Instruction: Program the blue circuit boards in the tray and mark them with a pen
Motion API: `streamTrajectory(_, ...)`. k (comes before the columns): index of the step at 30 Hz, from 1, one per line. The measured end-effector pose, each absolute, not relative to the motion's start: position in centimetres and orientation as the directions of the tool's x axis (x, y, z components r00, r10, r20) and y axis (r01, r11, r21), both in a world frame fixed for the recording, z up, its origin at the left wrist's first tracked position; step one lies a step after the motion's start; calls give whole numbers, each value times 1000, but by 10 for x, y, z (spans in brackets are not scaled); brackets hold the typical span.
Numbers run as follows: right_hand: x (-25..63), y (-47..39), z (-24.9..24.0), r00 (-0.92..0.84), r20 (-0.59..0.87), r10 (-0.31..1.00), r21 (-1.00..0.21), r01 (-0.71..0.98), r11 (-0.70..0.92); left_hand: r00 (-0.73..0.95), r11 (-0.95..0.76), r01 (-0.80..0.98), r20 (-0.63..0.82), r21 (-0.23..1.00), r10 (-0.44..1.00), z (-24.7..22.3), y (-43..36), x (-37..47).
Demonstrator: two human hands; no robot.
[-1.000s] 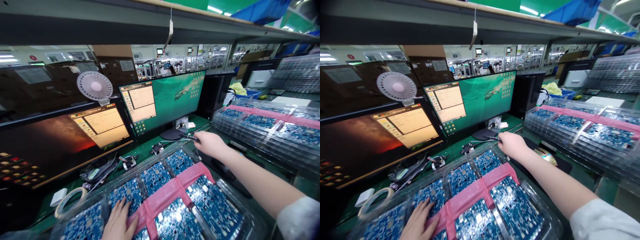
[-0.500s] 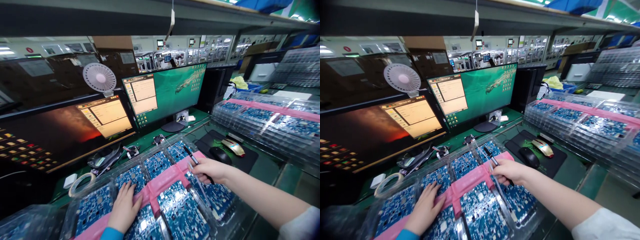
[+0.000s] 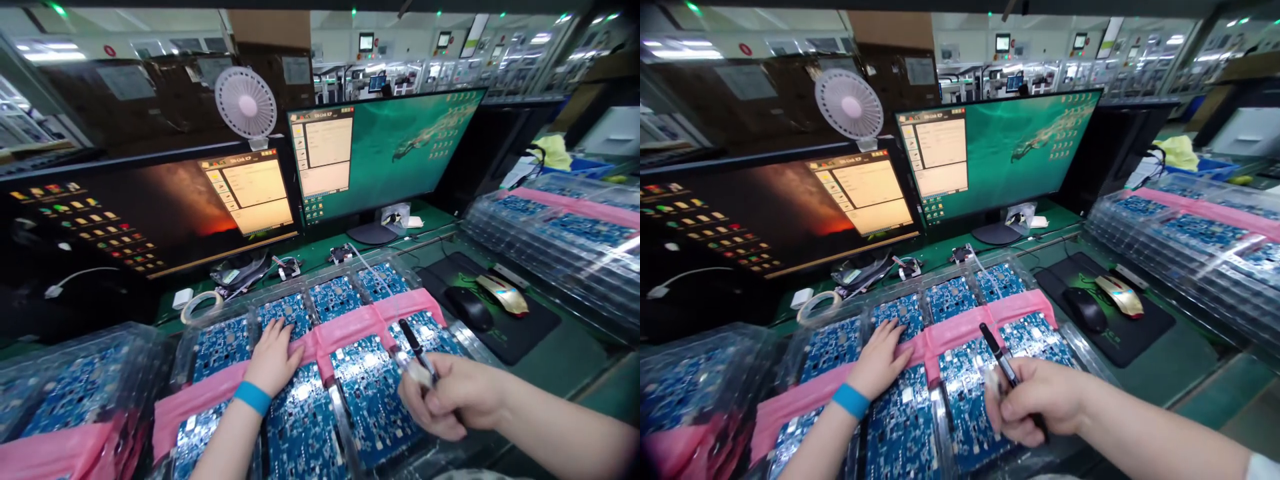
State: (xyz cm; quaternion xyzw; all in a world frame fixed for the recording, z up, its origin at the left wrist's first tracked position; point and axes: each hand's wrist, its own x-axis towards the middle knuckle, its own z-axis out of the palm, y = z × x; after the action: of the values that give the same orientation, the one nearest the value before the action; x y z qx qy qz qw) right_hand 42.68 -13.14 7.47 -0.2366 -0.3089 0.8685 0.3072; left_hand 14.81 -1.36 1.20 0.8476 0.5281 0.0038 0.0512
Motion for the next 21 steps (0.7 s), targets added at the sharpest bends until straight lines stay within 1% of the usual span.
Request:
streamTrajectory(2, 422, -130, 76, -693, -251, 676, -671, -379, -637, 443, -438, 894, -49, 91, 895, 13, -14, 149)
streamTrajectory(4, 419, -127, 73, -617, -356, 701, -693, -329, -641, 441, -436, 896, -52, 88, 896, 14, -14, 150)
streamTrajectory(6, 422, -122, 66, -467, -468, 750, -768, -205, -607, 440, -435, 896, -56, 88, 896, 13, -14, 150)
streamTrajectory(7, 424, -119, 62, -362, -485, 796, -829, -101, -550, 439, -434, 897, -58, 89, 897, 13, -14, 150)
streamTrajectory(8, 428, -116, 57, -257, -455, 852, -886, 33, -463, 439, -433, 897, -58, 90, 897, 13, -14, 150)
streamTrajectory(9, 432, -114, 53, -167, -384, 908, -917, 182, -354, 438, -432, 897, -57, 91, 897, 13, -15, 150)
streamTrajectory(10, 437, -112, 49, -107, -288, 952, -915, 325, -241, 437, -431, 898, -57, 93, 898, 13, -15, 150)
streamTrajectory(11, 441, -110, 46, -82, -194, 978, -884, 446, -138, 435, -429, 898, -56, 94, 899, 13, -15, 150)
streamTrajectory(12, 443, -108, 43, -90, -125, 988, -839, 540, -57, 434, -428, 899, -56, 96, 899, 13, -16, 150)
streamTrajectory(13, 445, -107, 42, -114, -89, 989, -792, 611, -1, 435, -428, 898, -56, 98, 899, 13, -16, 150)
streamTrajectory(16, 437, -103, 44, -256, -83, 963, -649, 747, 143, 440, -433, 896, -54, 101, 896, 13, -17, 151)
streamTrajectory(19, 414, -96, 49, -468, -125, 875, -567, 757, 324, 446, -440, 892, -45, 99, 894, 12, -17, 152)
streamTrajectory(21, 397, -90, 49, -560, -165, 812, -514, 751, 414, 448, -442, 891, -36, 103, 894, 11, -17, 152)
